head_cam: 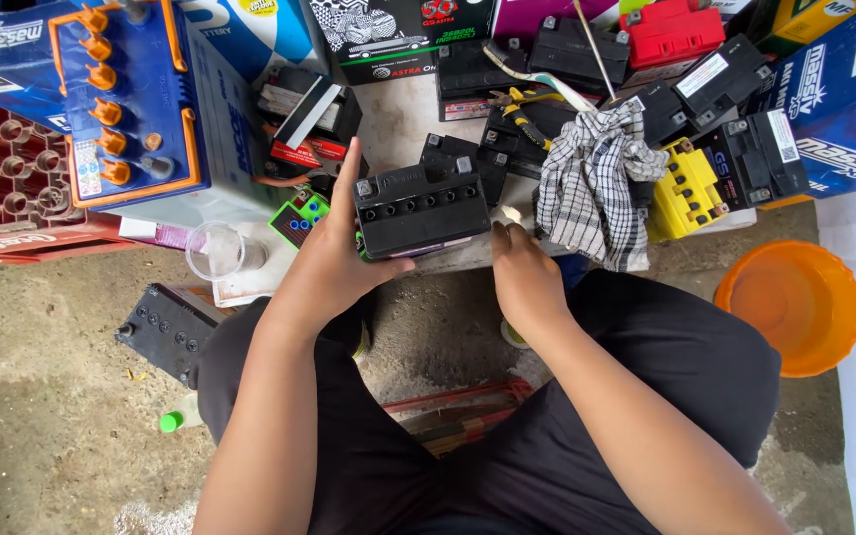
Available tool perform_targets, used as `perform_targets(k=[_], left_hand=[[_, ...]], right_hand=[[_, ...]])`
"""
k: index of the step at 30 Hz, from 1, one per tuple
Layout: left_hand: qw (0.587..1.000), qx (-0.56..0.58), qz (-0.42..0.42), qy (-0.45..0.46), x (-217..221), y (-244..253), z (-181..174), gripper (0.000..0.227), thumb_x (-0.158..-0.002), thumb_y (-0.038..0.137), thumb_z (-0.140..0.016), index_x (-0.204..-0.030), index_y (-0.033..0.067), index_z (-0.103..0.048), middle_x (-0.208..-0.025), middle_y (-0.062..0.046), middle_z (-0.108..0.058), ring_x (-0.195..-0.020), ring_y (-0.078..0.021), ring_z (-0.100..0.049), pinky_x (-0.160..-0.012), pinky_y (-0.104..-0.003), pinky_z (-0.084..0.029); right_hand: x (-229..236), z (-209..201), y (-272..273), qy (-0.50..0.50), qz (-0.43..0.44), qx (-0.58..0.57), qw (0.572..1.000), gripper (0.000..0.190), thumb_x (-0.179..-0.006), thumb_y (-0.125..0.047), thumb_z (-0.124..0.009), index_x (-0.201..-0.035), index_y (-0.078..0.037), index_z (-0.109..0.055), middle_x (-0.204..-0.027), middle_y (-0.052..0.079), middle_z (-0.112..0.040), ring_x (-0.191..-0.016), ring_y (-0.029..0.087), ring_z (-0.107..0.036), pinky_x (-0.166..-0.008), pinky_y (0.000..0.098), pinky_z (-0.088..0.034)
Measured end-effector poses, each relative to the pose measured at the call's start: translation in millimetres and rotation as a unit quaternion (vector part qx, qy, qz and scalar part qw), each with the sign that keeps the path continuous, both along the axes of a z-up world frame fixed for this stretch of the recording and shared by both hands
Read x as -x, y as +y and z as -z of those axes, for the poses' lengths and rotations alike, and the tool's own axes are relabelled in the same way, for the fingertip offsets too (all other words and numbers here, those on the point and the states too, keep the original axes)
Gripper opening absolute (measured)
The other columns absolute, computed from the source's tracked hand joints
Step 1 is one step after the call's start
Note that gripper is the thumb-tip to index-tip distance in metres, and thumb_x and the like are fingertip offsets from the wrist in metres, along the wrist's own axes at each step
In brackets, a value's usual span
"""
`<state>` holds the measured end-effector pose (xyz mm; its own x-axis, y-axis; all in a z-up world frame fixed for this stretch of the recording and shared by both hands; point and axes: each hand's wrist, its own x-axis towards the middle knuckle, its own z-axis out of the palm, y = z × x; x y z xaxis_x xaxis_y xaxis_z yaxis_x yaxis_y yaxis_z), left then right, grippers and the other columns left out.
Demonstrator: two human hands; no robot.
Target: Cleaning a battery casing and refilling the cells with liquid using a syringe.
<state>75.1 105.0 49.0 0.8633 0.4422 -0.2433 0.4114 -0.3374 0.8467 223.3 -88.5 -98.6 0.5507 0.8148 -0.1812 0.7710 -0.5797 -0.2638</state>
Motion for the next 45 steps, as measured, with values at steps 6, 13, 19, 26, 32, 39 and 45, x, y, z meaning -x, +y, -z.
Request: perform_targets(k=[6,13,19,26,32,39,45], left_hand=[[0.999,0.006,0.016,-0.042,3,-5,1,0.129,-0.078,0.007,-0.088,-0.160,0.0236,0.009,-0.175,-0.007,-0.011,-0.157,-0.0242,-0.027,-0.118,-0.034,-0.026],[0.989,0.003,0.014,-0.150,21,-2,29,0.135,-0.077,0.010,-0.092,-0.160,0.0167,0.014,-0.151,-0.025,-0.045,-0.142,-0.0300,-0.050,-0.119,-0.038,-0.034],[0.987,-0.015,-0.041,-0.151,49,-28,13,0.127,-0.082,0.030,-0.086,-0.160,0.0167,0.013,-0.163,-0.030,-0.026,-0.154,-0.0397,-0.033,-0.120,-0.046,-0.030],[0.936,-0.272,-0.125,-0.185,97,-65,11,0.093,-0.083,0.019,-0.087,-0.155,0.0032,-0.030,-0.144,-0.020,-0.053,-0.133,-0.0370,-0.054,-0.112,-0.050,-0.045],[0.939,-0.236,-0.080,-0.235,92,-111,18,0.045,-0.079,0.014,-0.084,-0.122,0.0084,-0.070,-0.111,-0.007,-0.074,-0.107,-0.0305,-0.072,-0.094,-0.043,-0.057],[0.970,-0.074,0.062,-0.225,16,-152,3,0.038,-0.094,0.017,-0.074,-0.129,0.0042,-0.066,-0.110,-0.014,-0.070,-0.101,-0.0311,-0.074,-0.084,-0.040,-0.061],[0.968,0.038,0.128,-0.211,-47,-189,7,0.022,-0.093,0.012,-0.073,-0.113,0.0026,-0.073,-0.093,-0.015,-0.074,-0.088,-0.0331,-0.077,-0.073,-0.039,-0.063]], right_hand=[[-5,18,5,0.009,0.001,0.030,1.000,0.048,-0.088,0.015,-0.056,-0.132,-0.001,-0.059,-0.125,0.023,-0.061,-0.111,0.040,-0.060,-0.080,0.0497,-0.060],[-6,-16,-2,0.045,0.022,0.001,0.999,0.042,-0.092,0.010,-0.061,-0.133,0.003,-0.060,-0.124,0.022,-0.063,-0.114,0.036,-0.063,-0.102,0.0477,-0.057],[-4,-27,-25,0.063,0.025,-0.049,0.997,0.032,-0.095,-0.008,-0.061,-0.126,-0.005,-0.070,-0.120,0.016,-0.065,-0.097,0.036,-0.070,-0.079,0.0486,-0.060],[23,-119,-50,0.161,0.014,-0.069,0.984,0.026,-0.093,-0.016,-0.065,-0.117,-0.010,-0.071,-0.113,0.006,-0.070,-0.104,0.028,-0.069,-0.087,0.0400,-0.055],[24,-165,-71,0.154,-0.055,-0.081,0.983,0.028,-0.097,-0.010,-0.059,-0.123,-0.005,-0.070,-0.116,0.013,-0.071,-0.117,0.032,-0.067,-0.098,0.0402,-0.055],[25,-160,-115,0.019,-0.033,-0.221,0.974,0.018,-0.091,-0.006,-0.068,-0.109,-0.009,-0.074,-0.107,0.005,-0.071,-0.103,0.024,-0.070,-0.085,0.0334,-0.060],[19,-140,-167,-0.088,0.081,-0.271,0.955,0.021,-0.088,-0.003,-0.070,-0.106,-0.013,-0.075,-0.093,0.003,-0.060,-0.091,0.024,-0.067,-0.077,0.0327,-0.059]])
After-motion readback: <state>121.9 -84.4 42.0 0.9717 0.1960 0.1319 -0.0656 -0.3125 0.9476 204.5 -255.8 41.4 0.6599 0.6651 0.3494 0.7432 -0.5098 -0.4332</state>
